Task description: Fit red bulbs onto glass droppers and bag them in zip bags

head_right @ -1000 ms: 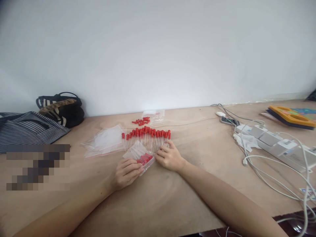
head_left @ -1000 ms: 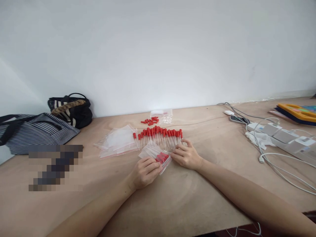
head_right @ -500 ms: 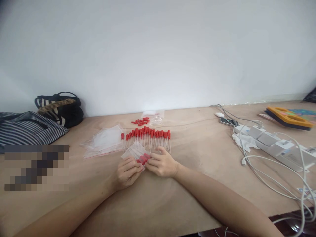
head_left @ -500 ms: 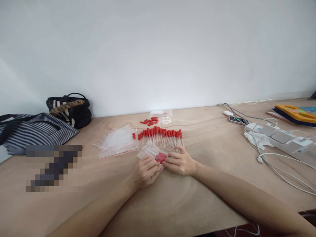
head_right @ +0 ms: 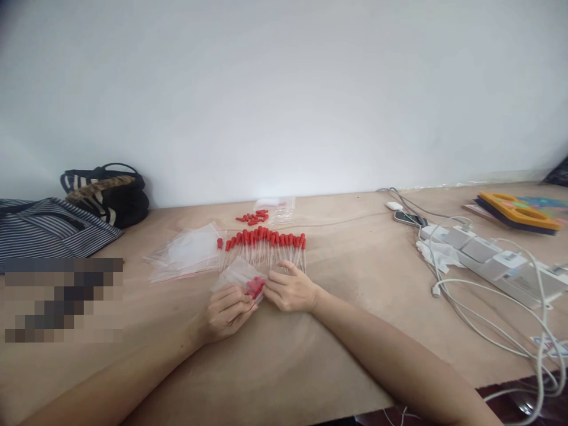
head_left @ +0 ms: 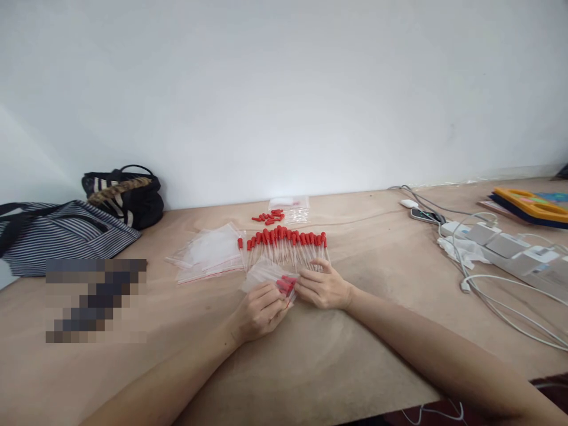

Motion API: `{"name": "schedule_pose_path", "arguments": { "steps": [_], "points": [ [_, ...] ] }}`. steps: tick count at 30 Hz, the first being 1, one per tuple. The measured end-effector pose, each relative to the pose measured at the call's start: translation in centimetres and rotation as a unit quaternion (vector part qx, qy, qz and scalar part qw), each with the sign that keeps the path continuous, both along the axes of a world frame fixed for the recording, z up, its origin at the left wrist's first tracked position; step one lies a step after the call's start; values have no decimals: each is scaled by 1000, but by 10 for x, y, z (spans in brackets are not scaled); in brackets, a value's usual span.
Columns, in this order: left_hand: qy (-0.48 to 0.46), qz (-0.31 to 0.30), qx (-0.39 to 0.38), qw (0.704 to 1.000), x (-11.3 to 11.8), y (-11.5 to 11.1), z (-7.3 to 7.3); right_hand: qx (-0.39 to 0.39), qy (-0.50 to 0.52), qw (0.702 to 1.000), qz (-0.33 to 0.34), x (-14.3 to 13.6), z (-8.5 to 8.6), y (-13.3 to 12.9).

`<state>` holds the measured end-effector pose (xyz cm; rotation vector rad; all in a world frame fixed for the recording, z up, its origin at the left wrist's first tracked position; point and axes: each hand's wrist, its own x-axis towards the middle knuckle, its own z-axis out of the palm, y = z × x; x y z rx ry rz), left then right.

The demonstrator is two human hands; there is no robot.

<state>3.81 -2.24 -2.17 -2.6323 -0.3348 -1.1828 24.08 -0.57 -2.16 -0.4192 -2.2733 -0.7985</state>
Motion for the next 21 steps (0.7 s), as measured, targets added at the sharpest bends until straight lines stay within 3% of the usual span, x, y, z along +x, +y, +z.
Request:
{"name": "schedule_pose_path", "arguments": {
  "steps": [21],
  "points": [
    [-16,6,23,1000,0,-5,7,5,9,1000,-23,11,-3,5]
  ]
}}
